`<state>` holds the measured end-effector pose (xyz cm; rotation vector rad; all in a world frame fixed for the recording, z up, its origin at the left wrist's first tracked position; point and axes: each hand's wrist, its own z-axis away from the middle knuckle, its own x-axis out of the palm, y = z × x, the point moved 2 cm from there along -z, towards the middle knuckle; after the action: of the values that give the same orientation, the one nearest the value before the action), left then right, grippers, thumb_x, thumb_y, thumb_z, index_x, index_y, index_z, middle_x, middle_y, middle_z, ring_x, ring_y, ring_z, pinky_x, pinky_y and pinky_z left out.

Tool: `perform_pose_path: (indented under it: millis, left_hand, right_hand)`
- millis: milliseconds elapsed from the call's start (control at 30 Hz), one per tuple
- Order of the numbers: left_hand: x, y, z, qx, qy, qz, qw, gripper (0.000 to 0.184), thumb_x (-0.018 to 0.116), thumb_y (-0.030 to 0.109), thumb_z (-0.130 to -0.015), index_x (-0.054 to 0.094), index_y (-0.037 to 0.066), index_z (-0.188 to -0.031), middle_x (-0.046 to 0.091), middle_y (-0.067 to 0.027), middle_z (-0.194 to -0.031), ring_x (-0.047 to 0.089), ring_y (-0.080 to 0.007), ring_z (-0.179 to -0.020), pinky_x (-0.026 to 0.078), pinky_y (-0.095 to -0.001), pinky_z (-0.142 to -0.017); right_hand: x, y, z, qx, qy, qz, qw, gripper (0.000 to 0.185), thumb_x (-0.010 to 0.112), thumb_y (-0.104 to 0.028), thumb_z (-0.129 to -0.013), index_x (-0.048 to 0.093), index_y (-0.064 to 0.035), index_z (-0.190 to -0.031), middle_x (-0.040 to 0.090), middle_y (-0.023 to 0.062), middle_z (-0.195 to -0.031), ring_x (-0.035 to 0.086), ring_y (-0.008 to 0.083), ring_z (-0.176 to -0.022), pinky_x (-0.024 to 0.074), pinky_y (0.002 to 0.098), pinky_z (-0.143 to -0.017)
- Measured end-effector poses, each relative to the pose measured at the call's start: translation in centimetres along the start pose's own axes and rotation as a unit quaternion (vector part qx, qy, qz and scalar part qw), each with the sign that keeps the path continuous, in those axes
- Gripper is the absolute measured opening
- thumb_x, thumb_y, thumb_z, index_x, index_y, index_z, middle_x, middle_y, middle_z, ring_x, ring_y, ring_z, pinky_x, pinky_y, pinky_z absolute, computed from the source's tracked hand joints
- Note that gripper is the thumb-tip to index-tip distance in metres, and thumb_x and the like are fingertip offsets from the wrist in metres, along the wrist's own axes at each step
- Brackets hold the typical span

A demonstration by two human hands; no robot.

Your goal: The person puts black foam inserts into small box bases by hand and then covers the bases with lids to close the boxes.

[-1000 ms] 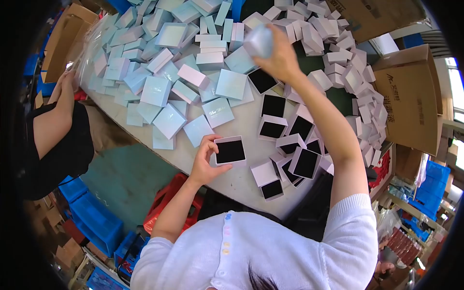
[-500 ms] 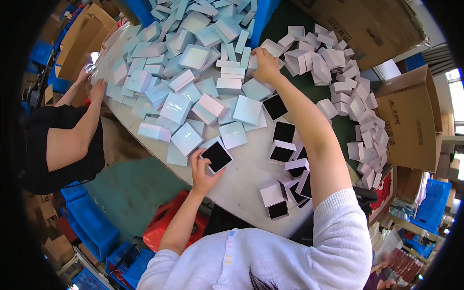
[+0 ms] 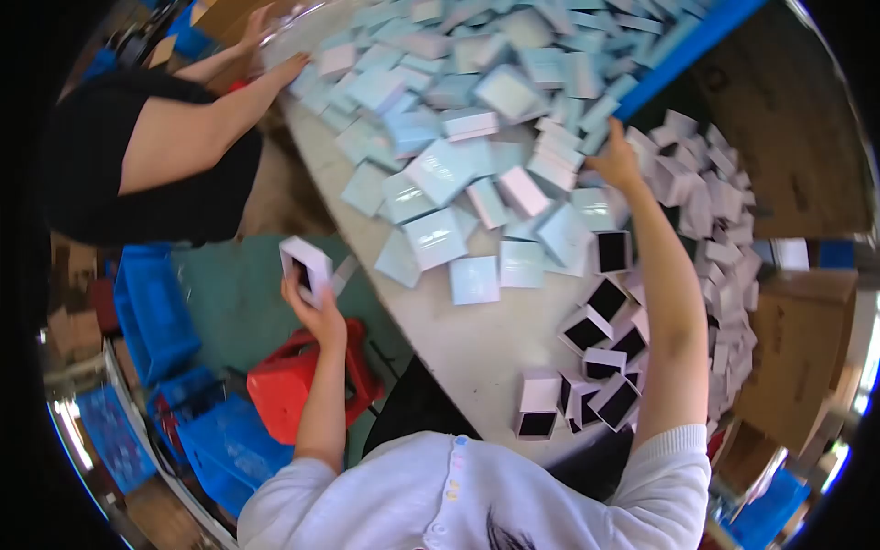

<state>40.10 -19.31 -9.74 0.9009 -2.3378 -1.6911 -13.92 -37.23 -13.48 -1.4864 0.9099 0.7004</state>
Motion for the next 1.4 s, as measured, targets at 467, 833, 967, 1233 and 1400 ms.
perform_pose_path:
  millis: [467, 833, 967, 1233, 1400]
  left_hand:
    - [-0.6, 1.4, 7.6, 0.144, -0.358, 0.034, 0.922, 0.087, 0.088, 0.02, -0.054, 0.049, 0.008, -0.131, 0.055, -0.0147, -0.127, 0.049, -0.037, -0.12, 0.028, -0.0585, -0.108]
    - [-0.8, -1.8, 12.2, 0.134, -0.369, -0.045, 0.919, 0.101, 0.086, 0.033, -0.059, 0.036, 0.005, -0.143, 0.053, -0.0111, -0.129, 0.043, -0.0305, -0.126, 0.02, -0.0546, -0.112]
    - [-0.8, -1.7, 12.6, 0.121, -0.349, -0.051, 0.928, 0.102, 0.085, 0.028, -0.06, 0.034, 0.006, -0.144, 0.053, -0.0105, -0.129, 0.042, -0.0291, -0.127, 0.018, -0.0537, -0.112]
    - [-0.8, -2.3, 12.4, 0.079, -0.356, 0.003, 0.931, 0.102, 0.087, 0.027, -0.058, 0.035, 0.022, -0.145, 0.029, -0.0153, -0.147, 0.023, -0.0403, -0.138, 0.014, -0.0618, -0.113]
    - [-8.9, -4.5, 11.4, -0.008, -0.323, 0.011, 0.946, 0.085, 0.083, 0.026, -0.063, 0.045, 0.015, -0.138, 0.036, -0.0145, -0.144, 0.026, -0.04, -0.137, 0.021, -0.055, -0.112]
  right_hand:
    - [-6.9, -22.5, 13.9, -0.157, -0.183, -0.06, 0.969, 0.089, 0.076, -0.014, -0.056, 0.037, -0.0022, -0.135, 0.05, 0.0182, -0.124, 0.049, 0.033, -0.121, 0.0357, 0.0379, -0.105]
    - [6.3, -31.9, 24.6, -0.298, -0.314, 0.065, 0.899, 0.084, 0.083, -0.028, -0.061, 0.045, 0.0031, -0.129, 0.049, 0.0192, -0.12, 0.049, 0.0369, -0.112, 0.0409, 0.045, -0.097]
    - [8.4, -32.4, 25.7, -0.381, -0.311, -0.012, 0.87, 0.087, 0.083, -0.027, -0.061, 0.043, 0.0039, -0.132, 0.049, 0.0193, -0.123, 0.048, 0.0378, -0.114, 0.0399, 0.0462, -0.098]
    - [11.4, -29.4, 26.9, -0.353, -0.263, 0.066, 0.896, 0.092, 0.078, -0.038, -0.066, 0.036, 0.0026, -0.136, 0.045, 0.019, -0.13, 0.045, 0.0375, -0.118, 0.0356, 0.0505, -0.099]
    - [9.8, -30.3, 27.6, -0.27, -0.205, 0.086, 0.937, 0.096, 0.082, -0.035, -0.066, 0.035, 0.0039, -0.139, 0.046, 0.0241, -0.129, 0.043, 0.0441, -0.12, 0.0331, 0.0525, -0.102]
